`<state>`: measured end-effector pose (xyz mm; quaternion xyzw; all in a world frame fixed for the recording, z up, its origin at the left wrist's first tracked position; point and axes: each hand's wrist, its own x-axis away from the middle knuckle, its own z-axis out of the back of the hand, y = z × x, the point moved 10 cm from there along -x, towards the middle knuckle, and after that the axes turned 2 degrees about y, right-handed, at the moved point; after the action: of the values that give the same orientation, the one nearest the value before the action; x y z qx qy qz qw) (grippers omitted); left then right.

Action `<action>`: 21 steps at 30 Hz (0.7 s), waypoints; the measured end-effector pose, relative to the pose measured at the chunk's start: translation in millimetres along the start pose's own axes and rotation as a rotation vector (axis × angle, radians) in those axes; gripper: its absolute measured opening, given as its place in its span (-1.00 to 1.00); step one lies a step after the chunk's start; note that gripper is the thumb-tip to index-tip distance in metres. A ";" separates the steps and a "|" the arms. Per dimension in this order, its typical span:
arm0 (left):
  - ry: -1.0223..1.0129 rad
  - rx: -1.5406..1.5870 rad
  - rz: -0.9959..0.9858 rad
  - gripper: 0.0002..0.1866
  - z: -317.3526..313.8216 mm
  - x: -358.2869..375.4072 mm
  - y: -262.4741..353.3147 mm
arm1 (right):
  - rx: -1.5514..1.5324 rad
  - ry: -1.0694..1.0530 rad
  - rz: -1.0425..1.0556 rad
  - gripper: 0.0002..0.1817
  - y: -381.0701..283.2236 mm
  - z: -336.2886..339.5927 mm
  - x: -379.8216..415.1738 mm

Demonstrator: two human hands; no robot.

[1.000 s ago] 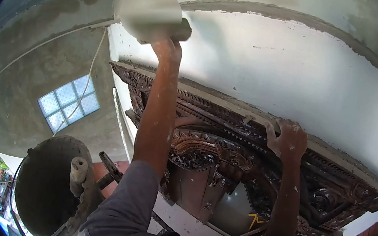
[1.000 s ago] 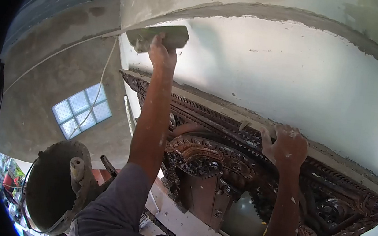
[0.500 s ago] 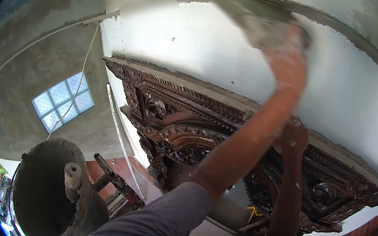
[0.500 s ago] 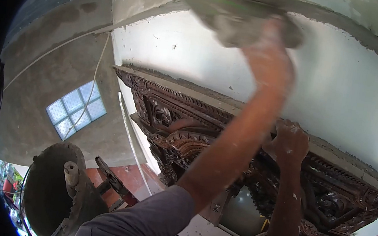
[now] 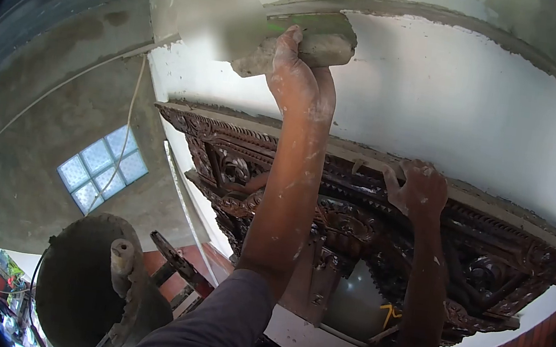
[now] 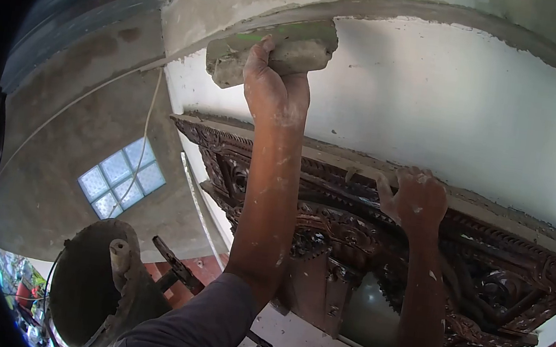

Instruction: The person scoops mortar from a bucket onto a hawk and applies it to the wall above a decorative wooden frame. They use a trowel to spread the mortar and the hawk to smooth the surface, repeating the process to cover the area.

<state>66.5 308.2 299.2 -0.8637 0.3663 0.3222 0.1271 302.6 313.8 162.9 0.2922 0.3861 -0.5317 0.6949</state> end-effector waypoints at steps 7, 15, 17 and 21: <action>0.012 0.046 0.001 -0.65 -26.7 -9.7 -9.9 | -0.025 -0.008 -0.013 -0.58 3.5 -2.7 0.4; 0.007 -0.091 0.038 -0.62 -73.5 15.6 -58.8 | 0.007 -0.098 -0.028 -0.58 6.5 -10.1 0.2; -0.031 -0.206 -0.007 -0.44 -90.1 40.2 -93.8 | 0.046 -0.285 -0.080 -0.55 14.3 -20.9 3.7; -0.058 -0.353 0.247 -0.12 -123.3 117.1 -124.8 | -0.114 0.121 0.035 -0.50 1.1 -6.4 24.6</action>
<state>274.2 274.8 314.8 -0.8114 0.4035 0.4191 -0.0562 305.5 306.7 138.6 0.2905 0.4520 -0.4779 0.6949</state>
